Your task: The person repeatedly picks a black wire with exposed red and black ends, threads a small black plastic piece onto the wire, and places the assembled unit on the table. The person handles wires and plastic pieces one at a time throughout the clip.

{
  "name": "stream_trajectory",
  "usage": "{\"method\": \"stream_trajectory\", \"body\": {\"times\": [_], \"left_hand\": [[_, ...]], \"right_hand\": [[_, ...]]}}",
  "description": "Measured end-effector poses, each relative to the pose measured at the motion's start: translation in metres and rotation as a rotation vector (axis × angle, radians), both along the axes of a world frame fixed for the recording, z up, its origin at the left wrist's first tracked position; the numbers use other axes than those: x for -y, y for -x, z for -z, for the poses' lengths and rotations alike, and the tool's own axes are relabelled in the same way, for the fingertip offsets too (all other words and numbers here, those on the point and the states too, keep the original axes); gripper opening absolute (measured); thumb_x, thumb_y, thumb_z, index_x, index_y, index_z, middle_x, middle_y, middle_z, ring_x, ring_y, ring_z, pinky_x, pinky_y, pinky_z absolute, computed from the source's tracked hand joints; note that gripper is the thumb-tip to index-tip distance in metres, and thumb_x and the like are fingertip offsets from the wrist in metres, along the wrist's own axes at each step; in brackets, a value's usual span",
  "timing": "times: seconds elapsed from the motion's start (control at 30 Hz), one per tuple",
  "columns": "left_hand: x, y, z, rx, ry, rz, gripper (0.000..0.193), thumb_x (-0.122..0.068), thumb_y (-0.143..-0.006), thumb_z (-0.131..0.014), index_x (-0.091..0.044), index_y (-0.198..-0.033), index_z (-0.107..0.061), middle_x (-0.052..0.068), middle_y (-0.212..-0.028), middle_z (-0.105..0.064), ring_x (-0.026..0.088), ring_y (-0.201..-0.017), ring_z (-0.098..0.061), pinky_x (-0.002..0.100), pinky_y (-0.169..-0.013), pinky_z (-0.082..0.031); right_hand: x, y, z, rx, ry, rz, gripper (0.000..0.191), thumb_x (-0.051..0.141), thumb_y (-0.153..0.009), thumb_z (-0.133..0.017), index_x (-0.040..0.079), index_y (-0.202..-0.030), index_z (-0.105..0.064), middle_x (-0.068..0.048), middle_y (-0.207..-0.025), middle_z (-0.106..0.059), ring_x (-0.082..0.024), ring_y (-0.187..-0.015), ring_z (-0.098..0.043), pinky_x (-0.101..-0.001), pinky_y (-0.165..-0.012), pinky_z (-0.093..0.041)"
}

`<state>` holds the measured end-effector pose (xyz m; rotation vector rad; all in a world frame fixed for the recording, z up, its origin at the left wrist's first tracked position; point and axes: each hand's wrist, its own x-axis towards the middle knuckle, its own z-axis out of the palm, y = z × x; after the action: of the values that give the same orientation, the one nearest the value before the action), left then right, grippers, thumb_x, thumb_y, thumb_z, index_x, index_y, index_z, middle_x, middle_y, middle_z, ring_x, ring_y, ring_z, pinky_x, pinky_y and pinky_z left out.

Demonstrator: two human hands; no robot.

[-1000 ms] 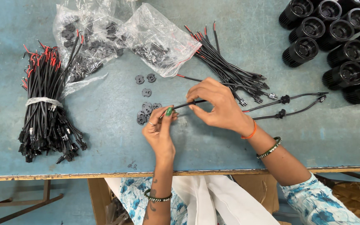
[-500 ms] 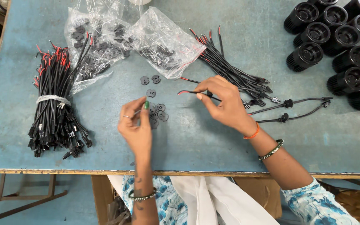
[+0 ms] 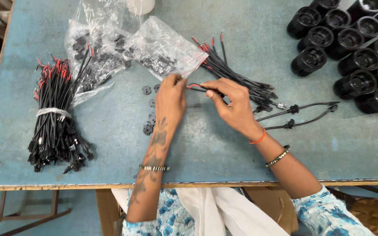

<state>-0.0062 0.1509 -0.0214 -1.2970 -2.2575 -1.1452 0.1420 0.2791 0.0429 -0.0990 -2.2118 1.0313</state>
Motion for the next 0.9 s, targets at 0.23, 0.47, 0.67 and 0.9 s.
{"method": "stream_trajectory", "body": {"times": [0.23, 0.47, 0.67, 0.9], "left_hand": [[-0.041, 0.039, 0.014, -0.021, 0.201, -0.138, 0.014, -0.006, -0.088, -0.068, -0.007, -0.097, -0.078, 0.012, -0.096, -0.065, 0.033, -0.095, -0.065, 0.045, -0.079, -0.053], [-0.038, 0.033, 0.024, -0.187, 0.215, -0.119, 0.024, 0.000, -0.082, -0.065, -0.008, -0.102, -0.077, 0.008, -0.099, -0.065, 0.030, -0.095, -0.064, 0.043, -0.075, -0.054], [-0.035, 0.024, 0.016, -0.121, 0.155, -0.161, 0.014, -0.007, -0.089, -0.068, -0.008, -0.101, -0.075, 0.008, -0.099, -0.064, 0.030, -0.096, -0.064, 0.045, -0.073, -0.052], [-0.012, -0.005, 0.001, 0.407, -0.287, 0.047, 0.012, 0.001, -0.095, -0.070, -0.003, -0.106, -0.073, 0.008, -0.105, -0.071, 0.019, -0.095, -0.073, 0.031, -0.084, -0.060]], "right_hand": [[-0.010, -0.007, 0.000, -0.026, 0.060, -0.019, 0.018, -0.001, -0.095, -0.068, -0.001, -0.113, -0.072, -0.011, -0.094, -0.073, -0.019, -0.081, -0.070, -0.0305, -0.074, -0.053], [-0.013, -0.010, 0.002, -0.020, 0.053, -0.034, 0.019, 0.000, -0.095, -0.068, -0.001, -0.113, -0.073, -0.012, -0.097, -0.074, -0.020, -0.080, -0.068, -0.0311, -0.073, -0.052], [-0.012, -0.013, 0.002, -0.007, 0.056, -0.039, 0.019, 0.001, -0.096, -0.068, 0.000, -0.114, -0.073, -0.011, -0.096, -0.074, -0.019, -0.079, -0.067, -0.0310, -0.072, -0.052], [-0.009, -0.014, -0.003, -0.002, 0.024, -0.032, 0.024, 0.000, -0.096, -0.067, 0.001, -0.118, -0.073, -0.010, -0.094, -0.072, -0.019, -0.077, -0.063, -0.0312, -0.070, -0.050]]}}
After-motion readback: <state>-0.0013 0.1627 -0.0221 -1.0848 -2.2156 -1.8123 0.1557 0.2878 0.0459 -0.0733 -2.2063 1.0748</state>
